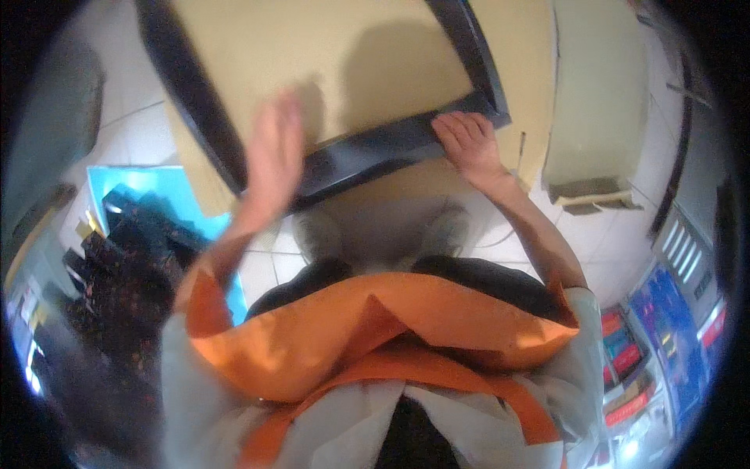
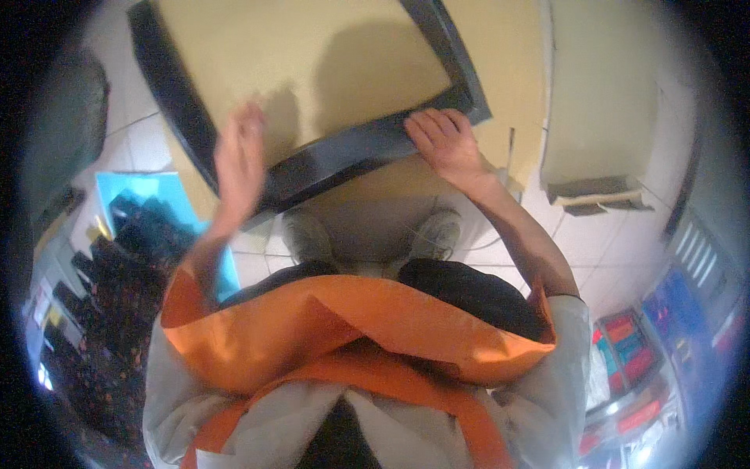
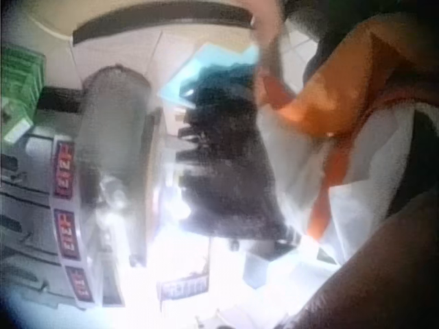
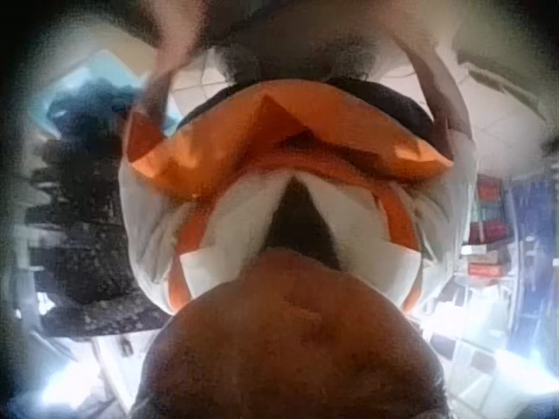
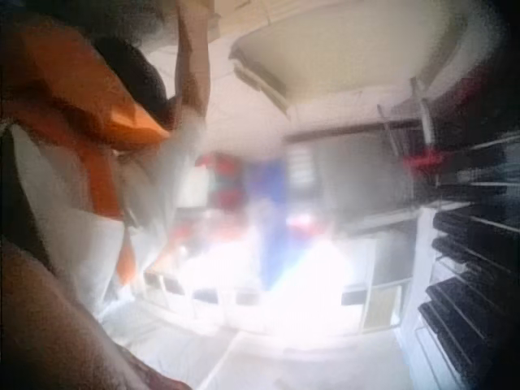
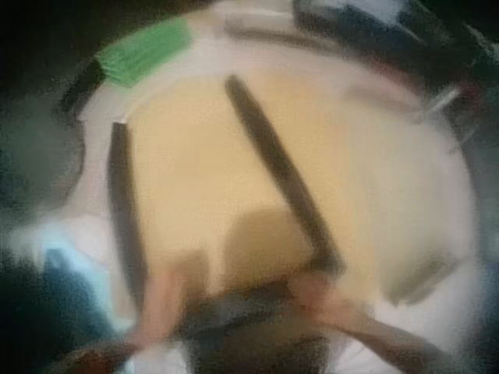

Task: The person sits on the floor and assembles rectangular frames by attaching black plastic strips to the edges of flat cardboard sheets. They repeatedly pick up cardboard, align the strips, and press them into place. The person also stacks completed frames and handles red decorative boxes on a nearby table.

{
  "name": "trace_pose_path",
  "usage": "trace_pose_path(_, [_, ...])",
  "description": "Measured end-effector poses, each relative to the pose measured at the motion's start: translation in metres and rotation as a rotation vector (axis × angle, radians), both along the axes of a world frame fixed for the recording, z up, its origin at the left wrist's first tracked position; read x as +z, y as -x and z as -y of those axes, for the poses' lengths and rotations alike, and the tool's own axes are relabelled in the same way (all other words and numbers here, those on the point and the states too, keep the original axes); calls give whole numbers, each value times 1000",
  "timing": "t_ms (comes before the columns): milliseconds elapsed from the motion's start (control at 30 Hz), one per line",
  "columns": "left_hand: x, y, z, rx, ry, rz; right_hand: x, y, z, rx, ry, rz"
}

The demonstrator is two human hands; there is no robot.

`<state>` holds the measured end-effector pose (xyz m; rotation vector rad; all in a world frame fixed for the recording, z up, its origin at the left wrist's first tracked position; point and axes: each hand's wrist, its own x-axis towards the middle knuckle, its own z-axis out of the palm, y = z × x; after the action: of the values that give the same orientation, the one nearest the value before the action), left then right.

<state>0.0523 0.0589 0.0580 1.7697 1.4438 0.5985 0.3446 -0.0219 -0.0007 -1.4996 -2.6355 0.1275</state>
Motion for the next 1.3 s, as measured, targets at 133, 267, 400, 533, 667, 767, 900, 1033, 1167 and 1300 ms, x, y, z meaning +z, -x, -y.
trace_pose_path(133, [-16,30,93,-420,-464,-463,-3,3,-7,60,-71,37])
trace_pose_path(267, [-50,52,94,-258,-508,-753,5,10,-15,89,15,66])
trace_pose_path(400, [-52,69,83,-387,-542,-671,23,13,-15,-113,363,229])
trace_pose_path(533, [-49,79,75,-455,-545,-654,35,-8,-12,-93,23,191])
trace_pose_path(667, [-37,81,68,-446,-500,-643,30,-17,-12,51,203,95])
trace_pose_path(767, [-23,84,58,-487,-140,-848,34,-20,-11,153,301,54])
trace_pose_path(900, [-20,102,62,-480,-176,-920,47,-14,0,24,207,171])
trace_pose_path(1033, [-10,96,51,-616,-3,-951,45,-24,4,-36,185,141])
trace_pose_path(1167, [-10,99,56,-599,-89,-887,50,-29,8,-58,323,14])
trace_pose_path(1300, [2,127,89,-641,-116,-542,78,-34,27,-253,556,-250])
